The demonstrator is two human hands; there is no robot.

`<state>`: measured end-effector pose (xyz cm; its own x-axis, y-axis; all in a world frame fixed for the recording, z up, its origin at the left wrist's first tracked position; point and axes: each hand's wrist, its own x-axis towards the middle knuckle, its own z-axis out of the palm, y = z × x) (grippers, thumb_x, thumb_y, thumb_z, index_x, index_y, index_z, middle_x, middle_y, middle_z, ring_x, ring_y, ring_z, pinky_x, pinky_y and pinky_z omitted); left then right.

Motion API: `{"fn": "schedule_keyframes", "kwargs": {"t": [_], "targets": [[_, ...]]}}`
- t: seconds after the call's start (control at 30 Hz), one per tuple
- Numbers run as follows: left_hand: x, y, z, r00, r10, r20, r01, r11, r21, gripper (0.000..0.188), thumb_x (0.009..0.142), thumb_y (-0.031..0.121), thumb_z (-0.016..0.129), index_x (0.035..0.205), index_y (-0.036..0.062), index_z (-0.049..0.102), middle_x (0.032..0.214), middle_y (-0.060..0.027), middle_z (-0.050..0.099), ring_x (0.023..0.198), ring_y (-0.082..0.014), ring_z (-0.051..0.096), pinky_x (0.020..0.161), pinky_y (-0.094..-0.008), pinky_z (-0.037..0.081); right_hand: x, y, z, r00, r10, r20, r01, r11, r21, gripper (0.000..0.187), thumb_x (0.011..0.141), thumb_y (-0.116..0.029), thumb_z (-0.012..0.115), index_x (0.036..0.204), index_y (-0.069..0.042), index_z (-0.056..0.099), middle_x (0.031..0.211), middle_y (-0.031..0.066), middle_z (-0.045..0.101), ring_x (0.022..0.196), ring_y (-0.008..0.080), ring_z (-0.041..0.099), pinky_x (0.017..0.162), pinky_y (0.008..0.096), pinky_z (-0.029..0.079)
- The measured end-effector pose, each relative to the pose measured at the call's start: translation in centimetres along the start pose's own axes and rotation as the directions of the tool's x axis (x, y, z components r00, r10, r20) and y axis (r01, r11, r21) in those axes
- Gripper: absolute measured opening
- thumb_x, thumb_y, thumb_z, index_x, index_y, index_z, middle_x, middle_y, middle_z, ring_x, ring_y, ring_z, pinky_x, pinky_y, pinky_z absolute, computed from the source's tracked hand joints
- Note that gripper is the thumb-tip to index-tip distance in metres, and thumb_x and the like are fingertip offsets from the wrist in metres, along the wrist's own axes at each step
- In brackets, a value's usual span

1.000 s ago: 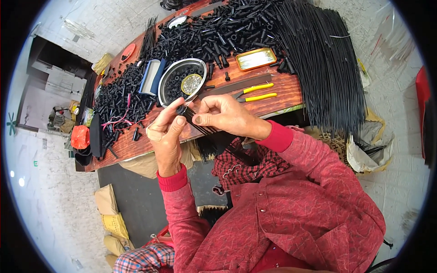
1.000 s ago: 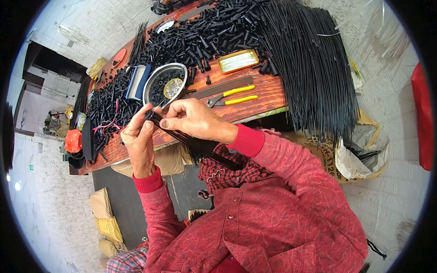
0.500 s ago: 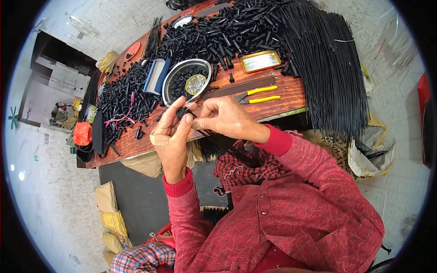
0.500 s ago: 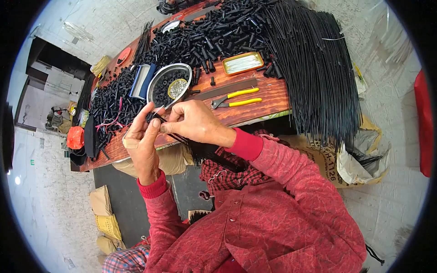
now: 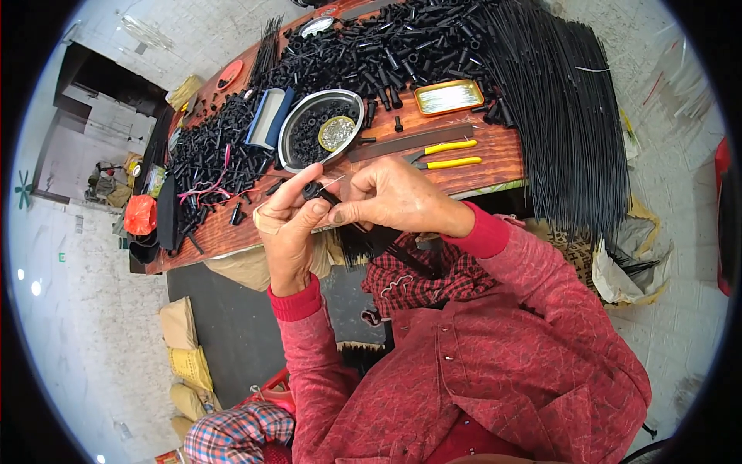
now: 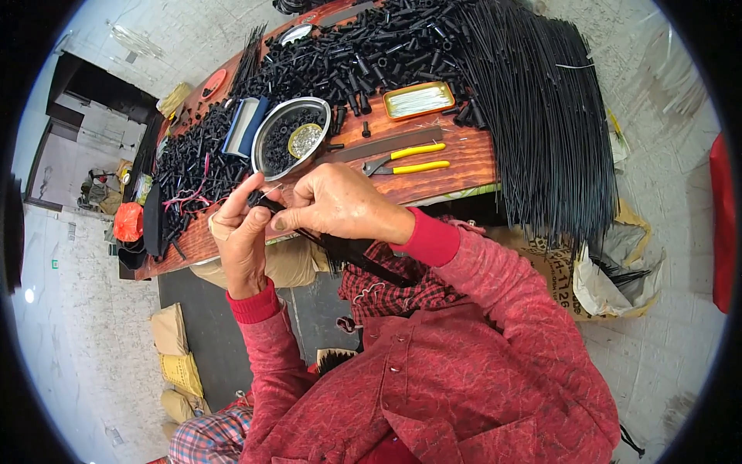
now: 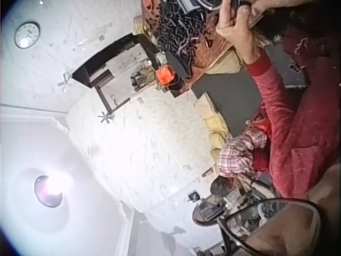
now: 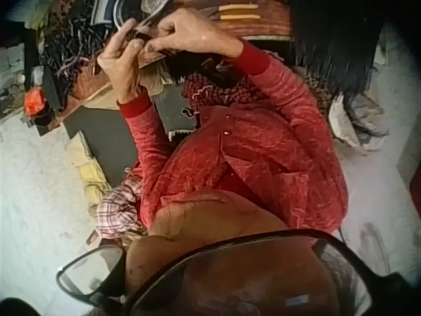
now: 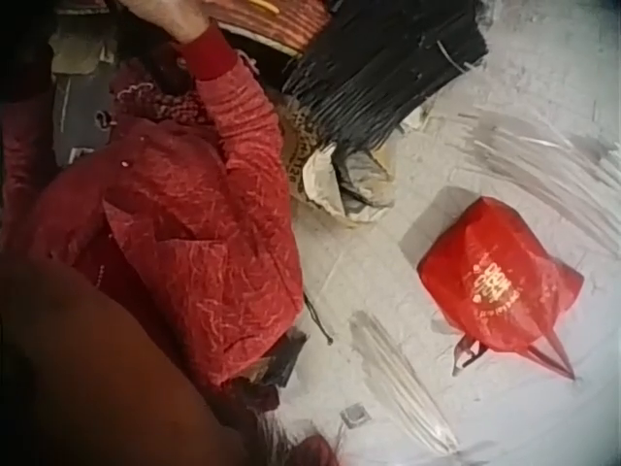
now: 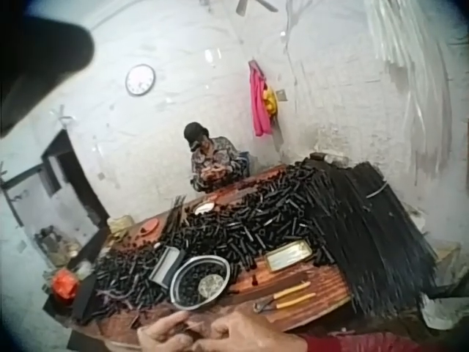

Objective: The recorder is trimming and sorting black wire bundles at a manufacturing workbench using wire cutters.

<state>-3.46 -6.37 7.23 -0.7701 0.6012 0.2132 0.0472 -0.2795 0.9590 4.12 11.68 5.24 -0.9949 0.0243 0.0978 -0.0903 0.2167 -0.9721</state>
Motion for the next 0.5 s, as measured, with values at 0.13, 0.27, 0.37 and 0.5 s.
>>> {"fn": "schedule_keyframes", "kwargs": {"t": [0.13, 0.27, 0.37, 0.5], "targets": [[-0.1, 0.1, 0.3, 0.999, 0.029, 0.021, -0.030, 0.999, 0.042, 0.046, 0.085, 0.000, 0.072, 0.128, -0.0079, 0.057, 0.103, -0.0147, 0.070, 0.081, -0.0118, 0.067, 0.072, -0.0228, 0.056, 0.5, -0.7, -0.9, 0.988, 0.068, 0.142, -0.077, 0.995, 0.059, 0.040, 0.084, -0.036, 0.078, 0.064, -0.003, 0.067, 0.061, 0.0024, 0.064, 0.058, 0.0069, 0.058, 0.053, 0.0245, 0.043], [0.0, 0.0, 0.8, 0.997, 0.073, -0.010, -0.072, 0.994, 0.079, 0.045, 0.087, 0.001, 0.069, 0.130, -0.0073, 0.056, 0.104, -0.0115, 0.069, 0.079, -0.0090, 0.064, 0.072, -0.0209, 0.055, 0.8, -0.7, -0.8, 0.988, 0.051, 0.145, -0.062, 0.996, 0.071, 0.038, 0.081, -0.035, 0.075, 0.061, -0.004, 0.066, 0.056, 0.0031, 0.064, 0.053, 0.0105, 0.061, 0.053, 0.0274, 0.046], [-0.2, 0.3, 1.0, 0.996, 0.090, -0.010, -0.087, 0.981, 0.175, 0.044, 0.088, 0.000, 0.068, 0.130, -0.0069, 0.056, 0.104, -0.0087, 0.068, 0.080, -0.0069, 0.062, 0.071, -0.0194, 0.053, 0.7, -0.8, -0.8, 0.990, 0.045, 0.132, -0.049, 0.998, 0.030, 0.038, 0.082, -0.034, 0.074, 0.061, -0.004, 0.066, 0.056, 0.0028, 0.065, 0.053, 0.0102, 0.061, 0.052, 0.0277, 0.045], [-0.7, 0.7, 1.8, 0.997, 0.057, -0.051, -0.041, 0.964, 0.263, 0.043, 0.090, 0.000, 0.067, 0.131, -0.0063, 0.056, 0.104, -0.0060, 0.067, 0.080, -0.0048, 0.060, 0.069, -0.0181, 0.050, 0.2, -0.4, -0.3, 0.998, 0.020, 0.063, -0.022, 1.000, 0.022, 0.039, 0.081, -0.036, 0.074, 0.061, -0.003, 0.067, 0.055, 0.0050, 0.063, 0.052, 0.0135, 0.060, 0.052, 0.0309, 0.045]]}}
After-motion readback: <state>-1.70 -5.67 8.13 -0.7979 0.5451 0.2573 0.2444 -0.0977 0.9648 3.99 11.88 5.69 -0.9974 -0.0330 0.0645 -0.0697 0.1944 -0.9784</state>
